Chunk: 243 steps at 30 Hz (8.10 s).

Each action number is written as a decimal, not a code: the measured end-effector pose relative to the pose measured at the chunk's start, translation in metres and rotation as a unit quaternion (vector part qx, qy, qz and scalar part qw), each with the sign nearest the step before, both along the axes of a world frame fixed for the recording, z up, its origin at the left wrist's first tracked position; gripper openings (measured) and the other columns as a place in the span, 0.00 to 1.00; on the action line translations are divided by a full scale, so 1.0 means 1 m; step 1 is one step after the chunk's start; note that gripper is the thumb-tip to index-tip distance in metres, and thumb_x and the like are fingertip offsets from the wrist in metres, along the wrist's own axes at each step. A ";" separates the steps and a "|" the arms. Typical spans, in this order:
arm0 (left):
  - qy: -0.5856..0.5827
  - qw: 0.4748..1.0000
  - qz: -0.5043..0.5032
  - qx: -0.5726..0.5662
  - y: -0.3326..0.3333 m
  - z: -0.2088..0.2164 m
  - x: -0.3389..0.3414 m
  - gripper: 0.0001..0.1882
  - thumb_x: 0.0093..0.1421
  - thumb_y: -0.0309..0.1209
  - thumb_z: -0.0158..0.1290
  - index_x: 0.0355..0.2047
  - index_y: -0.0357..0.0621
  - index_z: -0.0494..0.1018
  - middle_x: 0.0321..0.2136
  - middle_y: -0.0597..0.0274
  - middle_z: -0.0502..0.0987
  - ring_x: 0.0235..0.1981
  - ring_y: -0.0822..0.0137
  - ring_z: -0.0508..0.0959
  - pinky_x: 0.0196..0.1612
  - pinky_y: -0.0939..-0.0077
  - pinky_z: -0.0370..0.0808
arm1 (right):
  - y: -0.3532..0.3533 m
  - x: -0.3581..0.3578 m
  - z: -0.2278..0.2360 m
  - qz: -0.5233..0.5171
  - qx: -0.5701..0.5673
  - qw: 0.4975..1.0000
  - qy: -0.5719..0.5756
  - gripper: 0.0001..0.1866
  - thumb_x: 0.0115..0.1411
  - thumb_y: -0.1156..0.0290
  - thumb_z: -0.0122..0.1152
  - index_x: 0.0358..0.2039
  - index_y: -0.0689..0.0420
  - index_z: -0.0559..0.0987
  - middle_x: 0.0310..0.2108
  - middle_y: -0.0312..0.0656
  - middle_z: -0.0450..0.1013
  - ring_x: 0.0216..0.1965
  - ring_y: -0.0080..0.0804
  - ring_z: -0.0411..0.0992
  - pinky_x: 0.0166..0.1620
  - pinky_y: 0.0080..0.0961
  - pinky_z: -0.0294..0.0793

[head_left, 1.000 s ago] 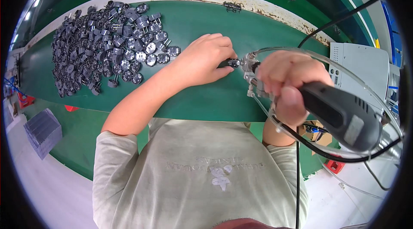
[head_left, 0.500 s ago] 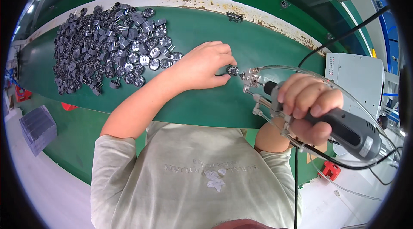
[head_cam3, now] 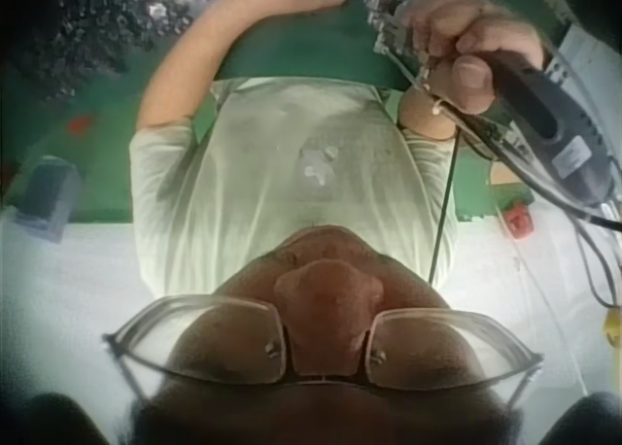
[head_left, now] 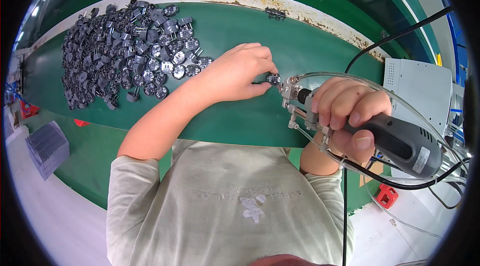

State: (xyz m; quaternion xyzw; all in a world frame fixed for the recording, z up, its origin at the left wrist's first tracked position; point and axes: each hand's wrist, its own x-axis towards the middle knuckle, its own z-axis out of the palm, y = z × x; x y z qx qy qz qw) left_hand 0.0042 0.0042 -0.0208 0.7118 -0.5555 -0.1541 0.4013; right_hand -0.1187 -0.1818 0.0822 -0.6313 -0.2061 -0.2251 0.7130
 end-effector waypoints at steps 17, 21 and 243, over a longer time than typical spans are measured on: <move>-0.022 1.000 -0.018 -0.005 -0.004 0.002 0.001 0.14 0.50 0.29 0.65 0.38 0.40 0.81 0.34 0.57 0.77 0.42 0.52 0.78 0.48 0.59 0.75 | 0.010 0.014 -0.003 0.017 -0.085 0.996 -0.001 0.17 0.45 0.82 0.73 0.32 0.59 0.73 0.23 0.42 0.75 0.21 0.35 0.73 0.28 0.31 0.75; -0.035 0.999 -0.006 0.020 0.000 0.013 -0.004 0.13 0.52 0.31 0.65 0.38 0.41 0.82 0.34 0.56 0.78 0.43 0.52 0.78 0.49 0.59 0.75 | 0.005 0.009 -0.001 0.027 -0.004 0.999 -0.017 0.18 0.53 0.71 0.77 0.35 0.58 0.74 0.25 0.39 0.76 0.23 0.32 0.75 0.30 0.31 0.76; -0.023 1.000 -0.003 0.019 0.000 -0.002 0.001 0.15 0.55 0.34 0.65 0.43 0.45 0.83 0.38 0.62 0.79 0.45 0.60 0.78 0.50 0.64 0.70 | -0.012 -0.007 0.002 0.055 0.002 0.998 -0.015 0.14 0.63 0.71 0.67 0.40 0.56 0.69 0.25 0.40 0.72 0.23 0.33 0.72 0.31 0.39 0.79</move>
